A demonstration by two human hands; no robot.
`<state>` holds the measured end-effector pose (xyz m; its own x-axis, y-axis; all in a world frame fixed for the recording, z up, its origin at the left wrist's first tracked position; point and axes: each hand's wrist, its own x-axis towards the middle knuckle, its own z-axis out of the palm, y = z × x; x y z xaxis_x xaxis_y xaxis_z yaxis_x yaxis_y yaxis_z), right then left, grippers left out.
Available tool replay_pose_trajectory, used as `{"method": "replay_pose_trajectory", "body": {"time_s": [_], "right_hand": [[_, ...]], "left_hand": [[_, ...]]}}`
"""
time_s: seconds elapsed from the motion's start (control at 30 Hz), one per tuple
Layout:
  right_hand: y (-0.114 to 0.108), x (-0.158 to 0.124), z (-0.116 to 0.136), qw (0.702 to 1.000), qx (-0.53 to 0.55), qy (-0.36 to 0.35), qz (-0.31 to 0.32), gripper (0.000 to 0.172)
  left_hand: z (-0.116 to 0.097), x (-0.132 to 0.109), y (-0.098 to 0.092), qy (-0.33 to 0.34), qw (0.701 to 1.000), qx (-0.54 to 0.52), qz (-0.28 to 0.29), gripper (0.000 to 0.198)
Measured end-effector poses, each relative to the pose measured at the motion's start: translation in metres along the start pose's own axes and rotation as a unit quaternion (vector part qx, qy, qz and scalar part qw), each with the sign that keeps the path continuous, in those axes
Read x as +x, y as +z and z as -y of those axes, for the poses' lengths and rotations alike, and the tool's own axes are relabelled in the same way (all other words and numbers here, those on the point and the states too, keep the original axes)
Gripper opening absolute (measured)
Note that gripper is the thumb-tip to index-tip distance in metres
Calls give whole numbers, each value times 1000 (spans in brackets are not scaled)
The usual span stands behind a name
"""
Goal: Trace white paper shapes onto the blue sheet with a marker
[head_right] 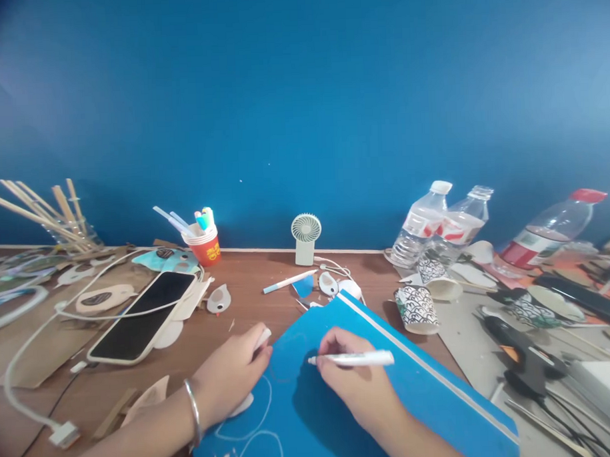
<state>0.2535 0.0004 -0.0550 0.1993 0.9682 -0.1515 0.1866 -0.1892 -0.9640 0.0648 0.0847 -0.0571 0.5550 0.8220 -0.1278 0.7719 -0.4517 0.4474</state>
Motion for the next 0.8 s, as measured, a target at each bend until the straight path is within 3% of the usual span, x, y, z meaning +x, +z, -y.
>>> {"method": "replay_pose_trajectory", "body": {"time_s": [0.2,0.37,0.8], "right_hand": [[13,-14,-7,983,-143,-100,-50,25],[19,-17,-8,966,-180,-175,-60,20],[17,-14,-12,951,-227,-207,-43,17]], "left_hand": [[0,4,1,65,993,99,-14,8],[0,7,4,77,993,94,2,9],[0,8,6,64,996,62,-2,9]]}}
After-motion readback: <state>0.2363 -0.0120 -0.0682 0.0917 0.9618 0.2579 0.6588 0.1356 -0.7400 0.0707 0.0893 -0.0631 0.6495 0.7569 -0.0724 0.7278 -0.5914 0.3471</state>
